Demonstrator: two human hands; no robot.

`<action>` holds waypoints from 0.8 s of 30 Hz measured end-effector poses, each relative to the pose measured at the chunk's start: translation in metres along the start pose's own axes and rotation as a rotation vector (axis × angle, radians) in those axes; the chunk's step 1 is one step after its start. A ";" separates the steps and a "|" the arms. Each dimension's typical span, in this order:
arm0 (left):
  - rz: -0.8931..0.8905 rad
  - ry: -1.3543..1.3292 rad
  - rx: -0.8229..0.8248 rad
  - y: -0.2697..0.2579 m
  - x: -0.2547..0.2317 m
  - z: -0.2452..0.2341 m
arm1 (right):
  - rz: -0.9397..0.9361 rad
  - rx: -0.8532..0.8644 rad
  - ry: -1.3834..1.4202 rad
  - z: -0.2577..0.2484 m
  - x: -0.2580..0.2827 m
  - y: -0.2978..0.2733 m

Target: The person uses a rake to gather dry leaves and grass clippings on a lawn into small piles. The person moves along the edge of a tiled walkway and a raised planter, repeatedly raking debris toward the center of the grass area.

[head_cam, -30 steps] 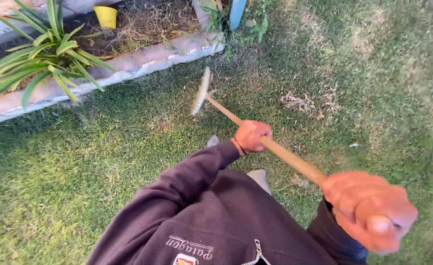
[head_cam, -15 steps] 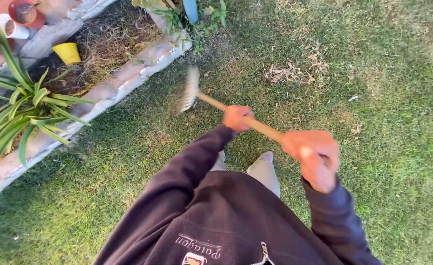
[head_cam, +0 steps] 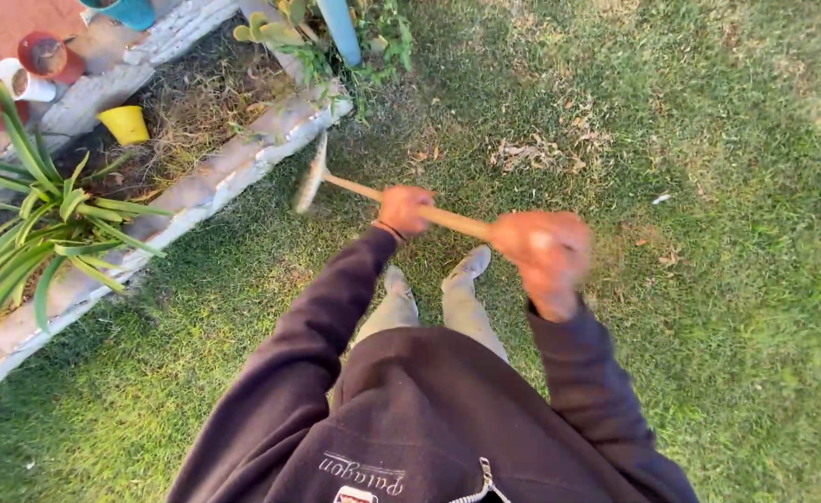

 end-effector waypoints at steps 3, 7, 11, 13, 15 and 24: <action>-0.107 0.047 0.066 0.005 0.044 0.025 | 0.092 0.070 -0.010 -0.003 -0.017 0.015; -0.116 0.011 0.039 0.036 0.024 0.071 | 0.121 0.066 0.011 -0.059 -0.018 0.021; -0.102 -0.008 0.012 0.070 -0.015 0.115 | 0.170 0.057 -0.062 -0.087 0.019 0.047; -0.097 -0.037 0.013 0.083 -0.045 0.132 | 0.197 0.071 -0.188 -0.093 0.042 0.056; -0.035 -0.062 0.016 0.099 -0.082 0.138 | 0.164 0.022 -0.157 -0.103 0.060 0.060; 0.056 -0.040 0.071 0.114 -0.087 0.101 | -0.040 -0.085 -0.025 -0.148 0.063 0.040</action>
Point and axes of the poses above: each hand's wrist, its own y-axis towards the middle knuckle, its own z-axis out of the palm, x = y × z, the point moved 3 cm from there along y, towards the middle knuckle, and after that the axes turned 2 degrees about -z, right-handed, at the moved point
